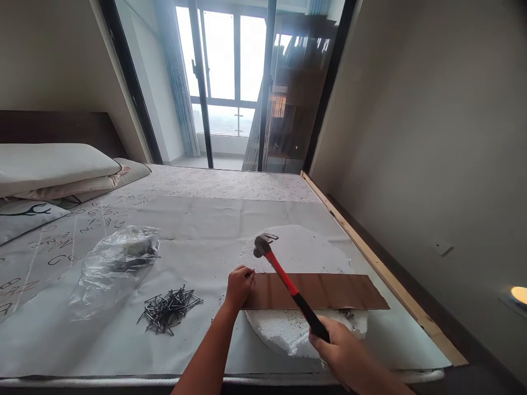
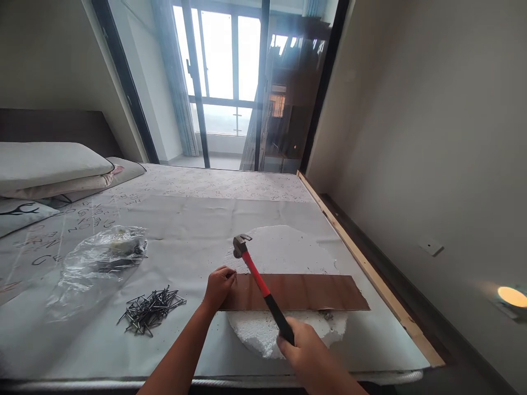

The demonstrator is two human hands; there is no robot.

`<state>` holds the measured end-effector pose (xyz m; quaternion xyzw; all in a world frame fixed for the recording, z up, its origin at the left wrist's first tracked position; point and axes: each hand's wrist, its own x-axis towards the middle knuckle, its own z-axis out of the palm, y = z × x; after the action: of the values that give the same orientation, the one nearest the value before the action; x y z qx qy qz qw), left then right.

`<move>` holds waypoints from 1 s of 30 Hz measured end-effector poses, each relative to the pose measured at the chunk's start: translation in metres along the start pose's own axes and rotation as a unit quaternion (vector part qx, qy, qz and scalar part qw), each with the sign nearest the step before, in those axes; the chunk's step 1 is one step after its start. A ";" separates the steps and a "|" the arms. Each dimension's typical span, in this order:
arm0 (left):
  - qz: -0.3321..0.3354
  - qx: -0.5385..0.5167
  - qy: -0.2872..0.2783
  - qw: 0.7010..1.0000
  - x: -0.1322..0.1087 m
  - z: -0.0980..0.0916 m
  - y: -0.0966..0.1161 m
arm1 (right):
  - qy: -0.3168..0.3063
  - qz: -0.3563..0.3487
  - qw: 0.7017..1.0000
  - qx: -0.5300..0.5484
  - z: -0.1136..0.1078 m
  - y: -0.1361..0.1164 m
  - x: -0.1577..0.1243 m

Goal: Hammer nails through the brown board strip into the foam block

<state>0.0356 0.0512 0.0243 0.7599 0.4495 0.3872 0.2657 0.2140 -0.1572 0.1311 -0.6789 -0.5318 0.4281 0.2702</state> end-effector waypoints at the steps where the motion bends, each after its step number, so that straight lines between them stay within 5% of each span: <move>1: -0.002 0.003 -0.003 1.000 0.000 0.000 -0.001 | -0.012 0.009 1.000 -0.002 0.001 0.000 0.000; 10: -0.013 0.032 -0.019 0.999 0.000 0.001 0.000 | -0.003 -0.014 1.000 -0.012 0.004 -0.004 -0.003; 15: -0.014 0.021 -0.037 0.999 0.002 -0.014 0.007 | -0.004 -0.008 1.000 -0.004 0.005 -0.003 -0.002; 23: -0.096 0.027 0.127 0.987 -0.002 -0.052 -0.009 | -0.037 0.021 0.999 -0.014 0.017 0.009 0.011; 26: -0.115 0.035 0.133 0.984 -0.005 -0.054 -0.019 | -0.046 0.040 0.998 -0.009 0.025 0.013 0.011; 30: -0.141 0.061 0.123 0.980 -0.007 -0.056 -0.027 | -0.001 -0.019 0.999 -0.031 0.022 0.006 0.002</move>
<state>-0.0261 0.0608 0.0328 0.6499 0.6044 0.4082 0.2138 0.1981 -0.1589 0.1147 -0.6765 -0.5579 0.4069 0.2560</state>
